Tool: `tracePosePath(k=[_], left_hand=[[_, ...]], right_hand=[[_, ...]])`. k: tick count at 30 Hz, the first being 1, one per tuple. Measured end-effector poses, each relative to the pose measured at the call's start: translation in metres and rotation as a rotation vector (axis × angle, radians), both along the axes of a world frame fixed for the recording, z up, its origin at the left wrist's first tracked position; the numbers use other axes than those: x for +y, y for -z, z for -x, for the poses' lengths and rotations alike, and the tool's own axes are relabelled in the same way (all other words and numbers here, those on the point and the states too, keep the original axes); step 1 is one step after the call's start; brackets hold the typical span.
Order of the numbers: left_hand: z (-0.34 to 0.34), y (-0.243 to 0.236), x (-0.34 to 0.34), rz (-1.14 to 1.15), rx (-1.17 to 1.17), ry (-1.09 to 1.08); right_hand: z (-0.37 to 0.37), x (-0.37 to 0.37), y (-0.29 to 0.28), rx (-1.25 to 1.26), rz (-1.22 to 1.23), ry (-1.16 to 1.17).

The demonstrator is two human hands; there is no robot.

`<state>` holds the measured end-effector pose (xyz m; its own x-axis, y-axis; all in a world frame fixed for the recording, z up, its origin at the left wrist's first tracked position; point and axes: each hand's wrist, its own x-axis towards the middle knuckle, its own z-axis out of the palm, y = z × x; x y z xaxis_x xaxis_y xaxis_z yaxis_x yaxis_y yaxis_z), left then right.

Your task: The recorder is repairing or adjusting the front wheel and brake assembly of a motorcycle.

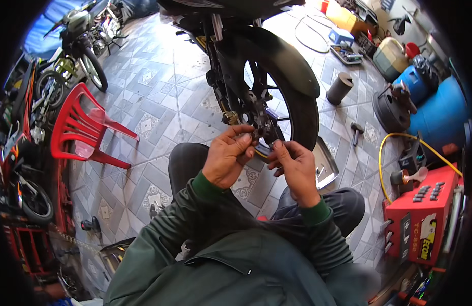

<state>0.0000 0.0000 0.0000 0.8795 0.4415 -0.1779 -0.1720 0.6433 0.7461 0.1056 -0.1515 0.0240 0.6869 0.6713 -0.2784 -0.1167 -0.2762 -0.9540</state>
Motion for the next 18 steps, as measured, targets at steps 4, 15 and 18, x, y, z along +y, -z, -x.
tracePosePath(k=[4, 15, 18], left_hand=[[-0.001, 0.01, -0.013, 0.362, -0.17, -0.03], [-0.032, -0.015, 0.049, -0.053, 0.402, 0.209], [-0.037, -0.016, 0.066, -0.342, 0.517, 0.177]], right_hand=[[0.004, 0.01, -0.004, 0.55, -0.235, 0.027], [-0.02, 0.066, 0.027, 0.741, -0.446, 0.306], [-0.028, 0.075, 0.043, 0.727, -0.479, 0.378]])
